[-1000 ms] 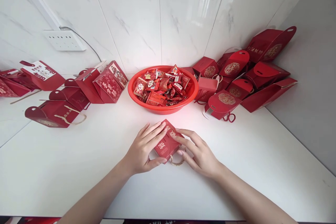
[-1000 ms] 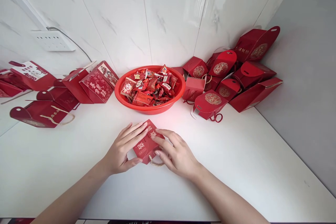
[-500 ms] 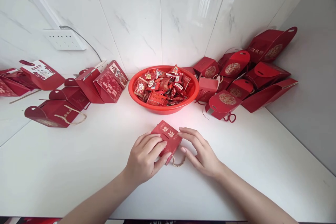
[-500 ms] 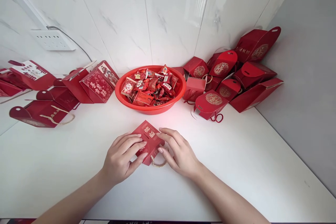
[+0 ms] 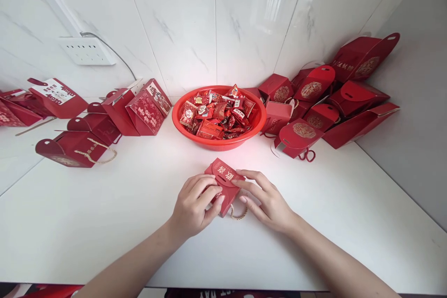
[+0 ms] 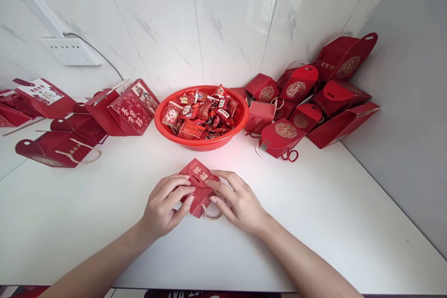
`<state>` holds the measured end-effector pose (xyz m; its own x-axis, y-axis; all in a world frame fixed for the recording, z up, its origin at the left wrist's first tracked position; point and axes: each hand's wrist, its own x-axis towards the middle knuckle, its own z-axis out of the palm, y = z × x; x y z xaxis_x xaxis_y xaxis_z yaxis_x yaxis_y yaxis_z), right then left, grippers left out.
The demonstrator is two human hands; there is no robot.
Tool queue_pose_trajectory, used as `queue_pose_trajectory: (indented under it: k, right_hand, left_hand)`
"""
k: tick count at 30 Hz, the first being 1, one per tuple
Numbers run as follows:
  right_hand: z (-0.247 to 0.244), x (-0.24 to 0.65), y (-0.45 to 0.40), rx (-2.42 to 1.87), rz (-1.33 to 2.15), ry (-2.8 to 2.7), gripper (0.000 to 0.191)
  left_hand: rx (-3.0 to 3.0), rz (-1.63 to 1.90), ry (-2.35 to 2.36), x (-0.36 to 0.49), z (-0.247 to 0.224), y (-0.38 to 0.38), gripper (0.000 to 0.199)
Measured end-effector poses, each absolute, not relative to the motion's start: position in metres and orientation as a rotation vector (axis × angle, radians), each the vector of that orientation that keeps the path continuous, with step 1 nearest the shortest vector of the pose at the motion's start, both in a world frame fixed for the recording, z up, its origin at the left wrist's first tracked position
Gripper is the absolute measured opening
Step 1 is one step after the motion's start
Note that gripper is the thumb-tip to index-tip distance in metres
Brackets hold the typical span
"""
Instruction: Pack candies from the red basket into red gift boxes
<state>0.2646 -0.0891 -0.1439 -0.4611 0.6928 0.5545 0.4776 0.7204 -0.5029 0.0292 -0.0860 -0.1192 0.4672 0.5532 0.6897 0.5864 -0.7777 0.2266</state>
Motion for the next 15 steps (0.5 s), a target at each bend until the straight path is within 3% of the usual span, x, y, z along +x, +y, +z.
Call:
queue_pose_trajectory:
  k: [4,7,9,15]
  right_hand:
    - [-0.144,0.262,-0.091,-0.84,0.363,-2.142,0.042]
    - [-0.143,0.26,-0.095,-0.836,0.339,-2.16,0.043]
    - [-0.143,0.258,-0.098,-0.84,0.342,-2.185,0.044]
    - [-0.141,0.262,-0.1,-0.857,0.324,-2.24,0.044]
  left_hand:
    - [-2.657,-1.213,-1.121,0.025,-0.121,-0.086,0.021]
    - [-2.703,-1.084,-1.175,0.026,-0.118,-0.089,0.057]
    - [-2.72,-0.859,-1.227,0.027,-0.113,-0.091,0.068]
    - [-2.649,-0.436,-1.316,0.008,-0.102,-0.091,0.054]
